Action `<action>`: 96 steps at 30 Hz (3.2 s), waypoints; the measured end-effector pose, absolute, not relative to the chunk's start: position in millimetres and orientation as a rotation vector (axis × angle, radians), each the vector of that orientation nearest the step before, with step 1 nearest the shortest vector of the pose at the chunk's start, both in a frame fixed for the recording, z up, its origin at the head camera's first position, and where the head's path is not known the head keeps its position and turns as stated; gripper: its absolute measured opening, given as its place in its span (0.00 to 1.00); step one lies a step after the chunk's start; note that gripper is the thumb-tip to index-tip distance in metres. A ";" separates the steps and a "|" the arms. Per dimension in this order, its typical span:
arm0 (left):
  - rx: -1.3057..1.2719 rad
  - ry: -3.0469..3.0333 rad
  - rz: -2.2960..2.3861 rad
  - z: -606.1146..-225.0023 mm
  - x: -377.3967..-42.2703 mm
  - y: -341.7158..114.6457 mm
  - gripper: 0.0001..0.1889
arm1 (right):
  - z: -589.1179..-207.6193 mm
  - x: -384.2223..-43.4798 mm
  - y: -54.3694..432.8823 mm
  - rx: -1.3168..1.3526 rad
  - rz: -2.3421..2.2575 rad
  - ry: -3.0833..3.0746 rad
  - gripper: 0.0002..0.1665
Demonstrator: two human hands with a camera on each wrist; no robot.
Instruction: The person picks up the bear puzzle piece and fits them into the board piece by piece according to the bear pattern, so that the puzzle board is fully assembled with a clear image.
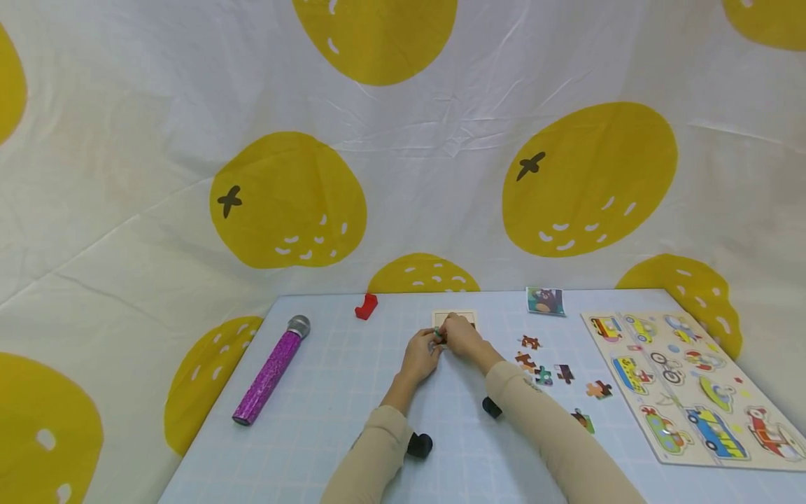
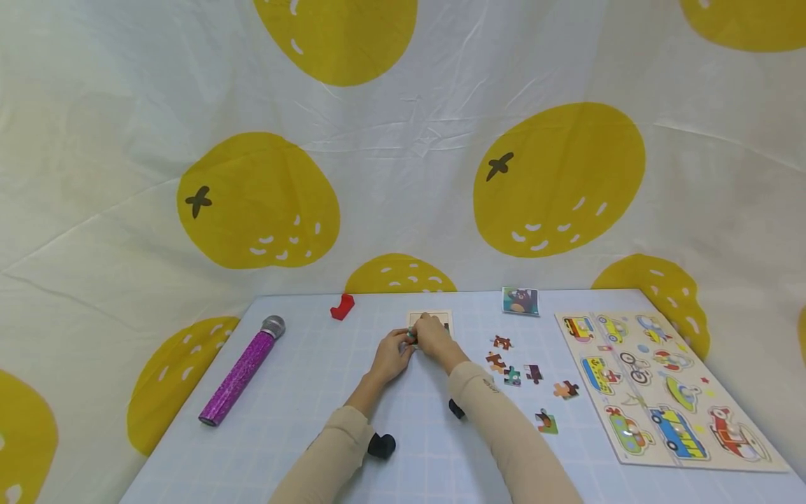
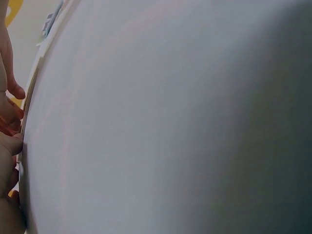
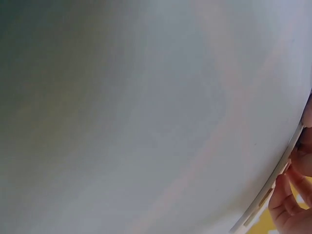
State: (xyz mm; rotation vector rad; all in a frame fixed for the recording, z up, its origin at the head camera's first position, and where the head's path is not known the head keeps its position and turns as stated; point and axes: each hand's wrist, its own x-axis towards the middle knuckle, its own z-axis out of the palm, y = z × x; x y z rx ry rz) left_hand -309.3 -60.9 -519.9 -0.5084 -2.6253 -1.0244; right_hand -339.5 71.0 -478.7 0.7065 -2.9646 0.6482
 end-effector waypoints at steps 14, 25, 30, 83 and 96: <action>-0.507 -2.616 -1.000 -520.3 -310.0 -60.4 0.08 | -475.5 -334.7 68.2 0.688 0.400 -3.056 0.10; -0.504 -2.634 -0.999 -519.6 -307.4 -60.8 0.07 | -476.9 -343.6 73.6 0.792 0.438 -2.983 0.07; -0.502 -2.642 -0.994 -520.4 -308.5 -60.5 0.05 | -477.6 -347.2 76.9 0.771 0.506 -2.987 0.08; -0.507 -2.749 -0.760 -513.5 -308.0 -56.5 0.16 | -478.8 -358.8 72.8 0.610 0.545 -3.059 0.06; -0.513 -2.746 -0.749 -515.3 -309.1 -52.5 0.15 | -479.9 -357.4 82.3 0.645 0.554 -3.047 0.06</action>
